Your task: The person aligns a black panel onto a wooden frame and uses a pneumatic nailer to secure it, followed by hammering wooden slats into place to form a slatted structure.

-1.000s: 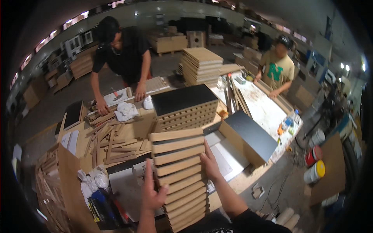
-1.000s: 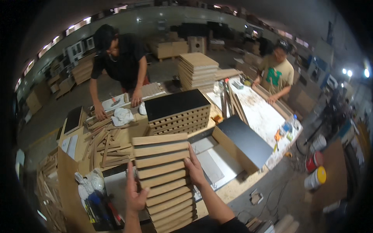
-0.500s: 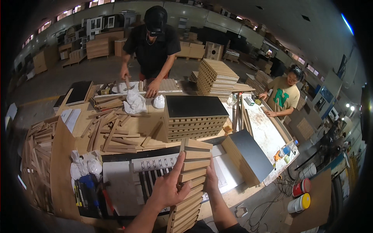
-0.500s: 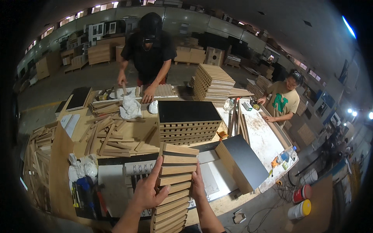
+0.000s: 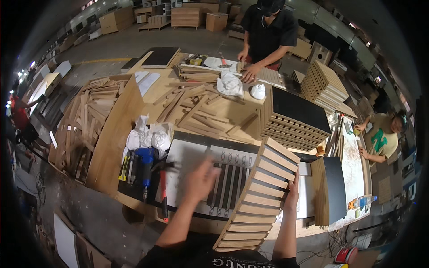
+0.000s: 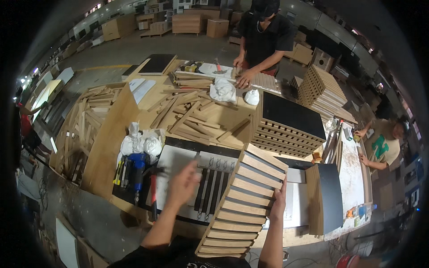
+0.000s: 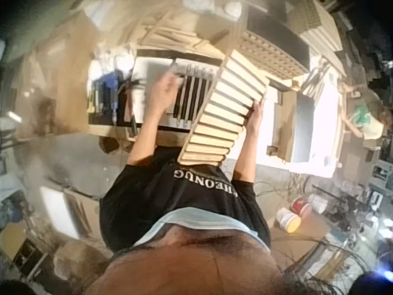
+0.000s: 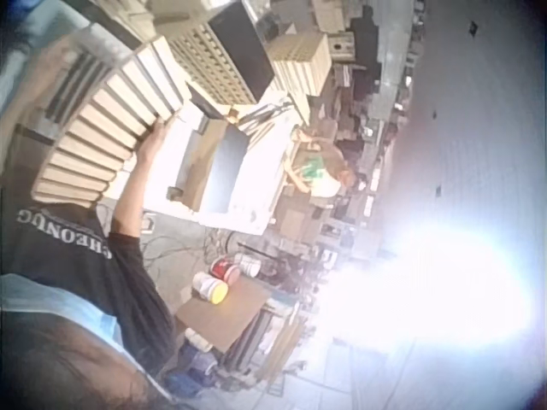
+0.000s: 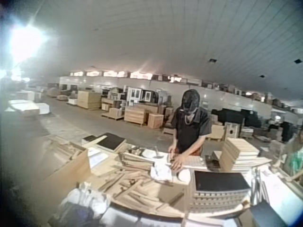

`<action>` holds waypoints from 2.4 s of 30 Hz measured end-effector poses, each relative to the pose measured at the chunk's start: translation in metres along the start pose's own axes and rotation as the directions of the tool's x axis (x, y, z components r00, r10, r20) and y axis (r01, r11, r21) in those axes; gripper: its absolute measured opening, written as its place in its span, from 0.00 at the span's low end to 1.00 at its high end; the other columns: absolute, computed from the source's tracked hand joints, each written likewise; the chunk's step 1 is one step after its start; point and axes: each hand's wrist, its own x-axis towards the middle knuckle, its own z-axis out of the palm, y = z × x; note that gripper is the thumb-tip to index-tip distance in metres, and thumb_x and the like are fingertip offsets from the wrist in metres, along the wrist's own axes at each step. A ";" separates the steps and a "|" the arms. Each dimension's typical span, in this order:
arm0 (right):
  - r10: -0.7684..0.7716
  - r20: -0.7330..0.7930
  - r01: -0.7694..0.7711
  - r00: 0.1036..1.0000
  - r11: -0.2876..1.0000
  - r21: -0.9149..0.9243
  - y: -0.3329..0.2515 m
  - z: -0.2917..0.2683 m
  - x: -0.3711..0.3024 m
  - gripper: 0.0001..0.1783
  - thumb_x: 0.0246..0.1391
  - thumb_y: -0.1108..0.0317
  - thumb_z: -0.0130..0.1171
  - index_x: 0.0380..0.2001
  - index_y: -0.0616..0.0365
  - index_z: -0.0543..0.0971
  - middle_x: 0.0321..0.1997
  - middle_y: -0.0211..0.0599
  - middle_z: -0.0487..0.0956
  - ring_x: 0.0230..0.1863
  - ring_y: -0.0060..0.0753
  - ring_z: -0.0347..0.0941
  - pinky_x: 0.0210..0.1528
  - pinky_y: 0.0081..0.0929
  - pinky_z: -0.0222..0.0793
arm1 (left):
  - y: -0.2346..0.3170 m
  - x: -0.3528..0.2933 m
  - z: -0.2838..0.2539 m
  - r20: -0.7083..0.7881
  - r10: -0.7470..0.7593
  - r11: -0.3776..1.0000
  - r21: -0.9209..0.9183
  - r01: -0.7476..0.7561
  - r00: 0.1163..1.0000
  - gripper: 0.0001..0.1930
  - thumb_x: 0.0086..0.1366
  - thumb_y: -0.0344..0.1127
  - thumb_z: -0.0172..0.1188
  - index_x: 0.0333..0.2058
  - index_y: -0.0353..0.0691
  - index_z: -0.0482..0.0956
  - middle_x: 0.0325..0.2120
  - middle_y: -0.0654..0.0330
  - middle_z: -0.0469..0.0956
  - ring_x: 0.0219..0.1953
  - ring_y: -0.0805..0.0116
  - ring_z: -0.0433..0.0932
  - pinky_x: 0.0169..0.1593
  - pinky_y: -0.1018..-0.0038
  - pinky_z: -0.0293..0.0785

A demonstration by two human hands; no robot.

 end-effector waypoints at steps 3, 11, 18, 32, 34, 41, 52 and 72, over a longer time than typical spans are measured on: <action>0.024 0.010 -0.025 1.000 0.999 0.033 0.013 -0.005 0.001 0.38 0.53 0.63 0.42 0.67 0.49 0.45 0.69 0.40 0.51 0.65 0.37 0.51 0.65 0.33 0.48 | -0.126 -0.012 -0.032 -0.511 0.186 0.775 0.601 0.194 0.839 0.22 0.57 0.44 0.56 0.48 0.40 0.71 0.42 0.46 0.70 0.48 0.46 0.67 0.52 0.60 0.64; 0.085 0.005 -0.084 0.996 0.990 -0.117 0.022 0.013 -0.001 0.35 0.56 0.71 0.40 0.67 0.55 0.44 0.69 0.41 0.48 0.68 0.36 0.44 0.67 0.29 0.38 | -0.176 -0.044 -0.059 -0.549 0.131 0.854 0.485 0.187 0.825 0.13 0.48 0.24 0.56 0.36 0.36 0.73 0.34 0.49 0.71 0.37 0.48 0.72 0.41 0.60 0.69; 0.119 0.046 -0.113 0.992 0.987 -0.118 0.004 0.025 0.001 0.34 0.59 0.67 0.38 0.67 0.54 0.42 0.70 0.43 0.46 0.69 0.37 0.42 0.67 0.28 0.37 | -0.027 -0.038 -0.026 -0.143 -0.020 0.836 -0.546 -0.062 0.990 0.21 0.64 0.33 0.52 0.53 0.39 0.59 0.31 0.56 0.78 0.20 0.83 0.70 0.19 0.88 0.64; 0.094 0.073 -0.095 0.993 0.995 0.002 0.017 0.010 0.009 0.33 0.61 0.69 0.40 0.67 0.50 0.43 0.70 0.39 0.47 0.68 0.32 0.45 0.67 0.28 0.41 | 0.021 -0.017 0.004 -0.157 0.312 0.848 -0.398 -0.349 0.937 0.22 0.66 0.33 0.49 0.59 0.40 0.61 0.28 0.57 0.78 0.17 0.84 0.65 0.20 0.88 0.62; 0.108 0.077 -0.106 0.991 0.994 -0.026 0.013 0.013 0.007 0.33 0.61 0.70 0.40 0.67 0.50 0.43 0.70 0.39 0.47 0.68 0.32 0.45 0.67 0.28 0.41 | 0.026 -0.019 0.003 -0.168 0.304 0.836 -0.425 -0.348 0.938 0.22 0.66 0.32 0.49 0.59 0.40 0.61 0.28 0.57 0.78 0.17 0.85 0.65 0.20 0.88 0.62; 0.113 0.096 -0.118 0.989 0.992 0.052 0.005 0.021 0.005 0.33 0.61 0.70 0.40 0.67 0.50 0.43 0.69 0.38 0.49 0.67 0.32 0.46 0.66 0.26 0.42 | 0.030 -0.015 0.000 -0.185 0.358 0.851 -0.339 -0.401 0.915 0.21 0.67 0.33 0.48 0.59 0.40 0.62 0.26 0.59 0.77 0.17 0.84 0.63 0.19 0.88 0.61; 0.077 0.099 -0.075 0.992 0.997 -0.027 -0.005 0.030 0.001 0.33 0.61 0.70 0.41 0.67 0.50 0.44 0.69 0.38 0.50 0.67 0.30 0.47 0.66 0.26 0.42 | 0.030 -0.018 -0.004 -0.176 0.402 0.865 -0.248 -0.436 0.899 0.22 0.66 0.31 0.48 0.59 0.40 0.62 0.25 0.60 0.76 0.17 0.84 0.63 0.20 0.88 0.61; 0.141 0.079 -0.144 0.987 0.989 0.041 0.000 0.027 0.002 0.33 0.61 0.70 0.41 0.67 0.50 0.43 0.70 0.40 0.47 0.68 0.33 0.46 0.66 0.28 0.43 | 0.029 -0.020 -0.001 -0.242 0.342 0.891 -0.223 -0.395 0.908 0.22 0.66 0.32 0.50 0.58 0.38 0.63 0.25 0.59 0.77 0.16 0.84 0.63 0.21 0.87 0.61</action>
